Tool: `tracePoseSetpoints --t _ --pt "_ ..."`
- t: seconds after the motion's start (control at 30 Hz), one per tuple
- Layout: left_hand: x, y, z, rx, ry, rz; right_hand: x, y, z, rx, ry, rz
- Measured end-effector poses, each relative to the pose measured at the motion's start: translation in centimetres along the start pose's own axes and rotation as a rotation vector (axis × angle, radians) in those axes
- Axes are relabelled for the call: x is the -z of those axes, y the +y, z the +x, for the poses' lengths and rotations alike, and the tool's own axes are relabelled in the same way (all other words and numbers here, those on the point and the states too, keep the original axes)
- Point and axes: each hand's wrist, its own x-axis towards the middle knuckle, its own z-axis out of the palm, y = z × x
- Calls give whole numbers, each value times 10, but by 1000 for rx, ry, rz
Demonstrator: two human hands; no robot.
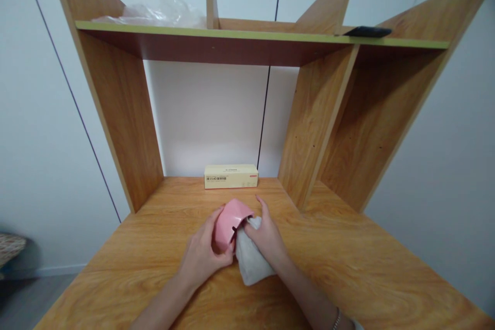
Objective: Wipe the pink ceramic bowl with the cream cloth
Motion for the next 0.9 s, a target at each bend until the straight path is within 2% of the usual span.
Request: tracePoseSetpoints --t 0.13,0.23,0.37,0.53,0.67,0.77,0.9 --pt "-1 2 -1 -2 -45 92 7 0 -1 61 16 -325" --pt "0 1 -2 -45 -49 87 8 1 -2 153 -3 -361" --pt "1 -3 -1 -71 -32 60 4 4 -4 168 -42 -222" --pt "-6 -5 1 92 17 -102 -2 8 -1 89 0 176" --pt "-13 -1 -1 86 2 -207 -7 7 3 55 61 414" --pt "-11 1 -2 68 20 -215 -10 5 3 43 35 432" --pt "-3 -1 0 51 33 11 -7 2 2 30 37 282"
